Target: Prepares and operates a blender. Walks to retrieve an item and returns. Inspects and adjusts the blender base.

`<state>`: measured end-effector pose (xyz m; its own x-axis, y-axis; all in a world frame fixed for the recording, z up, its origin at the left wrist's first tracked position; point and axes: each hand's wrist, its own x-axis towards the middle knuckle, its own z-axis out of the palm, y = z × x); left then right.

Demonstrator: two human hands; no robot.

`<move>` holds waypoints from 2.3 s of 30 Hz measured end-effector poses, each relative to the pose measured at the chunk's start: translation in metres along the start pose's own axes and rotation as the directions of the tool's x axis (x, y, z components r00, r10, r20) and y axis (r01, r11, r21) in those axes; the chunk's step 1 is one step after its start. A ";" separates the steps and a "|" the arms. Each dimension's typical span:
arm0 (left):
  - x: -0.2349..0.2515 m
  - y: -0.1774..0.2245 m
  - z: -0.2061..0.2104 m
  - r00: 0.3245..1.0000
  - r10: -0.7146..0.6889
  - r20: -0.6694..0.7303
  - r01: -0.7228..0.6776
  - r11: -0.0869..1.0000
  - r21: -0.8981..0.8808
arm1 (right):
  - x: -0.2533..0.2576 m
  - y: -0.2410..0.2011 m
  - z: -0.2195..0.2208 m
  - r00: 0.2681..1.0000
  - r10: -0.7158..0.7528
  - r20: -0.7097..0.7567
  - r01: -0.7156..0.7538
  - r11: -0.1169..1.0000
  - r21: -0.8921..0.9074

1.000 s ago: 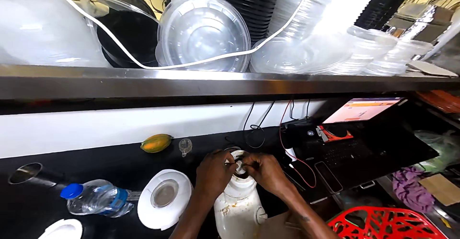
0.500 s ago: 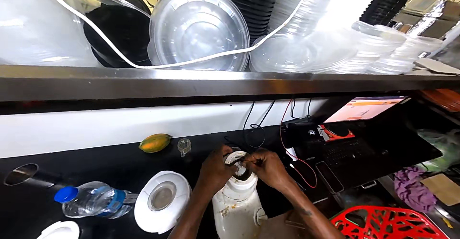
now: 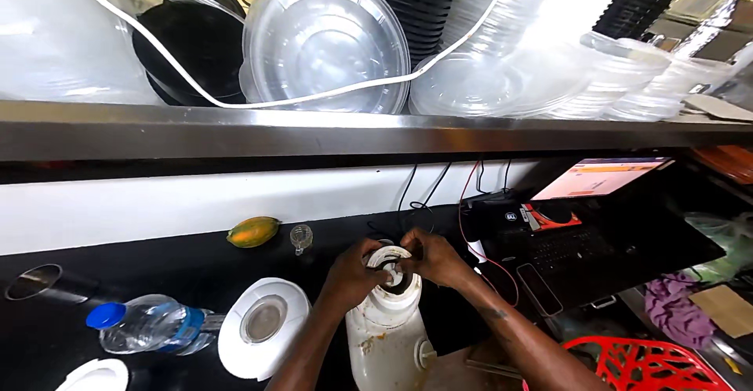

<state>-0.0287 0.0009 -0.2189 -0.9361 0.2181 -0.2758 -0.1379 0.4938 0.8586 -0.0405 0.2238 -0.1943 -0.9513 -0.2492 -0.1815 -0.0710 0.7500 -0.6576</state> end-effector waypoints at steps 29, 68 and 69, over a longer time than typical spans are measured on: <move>-0.003 0.014 0.000 0.996 -0.038 0.084 0.019 0.976 0.219 | 0.039 -0.026 -0.020 0.920 0.055 0.389 0.004 0.989 -0.150; 0.009 0.016 -0.006 0.964 -0.034 0.262 0.021 0.998 0.051 | 0.032 -0.036 -0.019 0.905 0.007 0.424 0.120 0.955 -0.272; 0.008 0.016 -0.007 0.960 -0.034 0.277 0.026 0.999 0.034 | 0.032 -0.036 -0.020 0.902 0.005 0.433 0.126 0.953 -0.274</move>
<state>-0.0408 0.0049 -0.2046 -0.8046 0.4256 -0.4142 -0.1510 0.5279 0.8358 -0.0744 0.2008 -0.1616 -0.7282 -0.4862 -0.4831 -0.2700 0.8513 -0.4498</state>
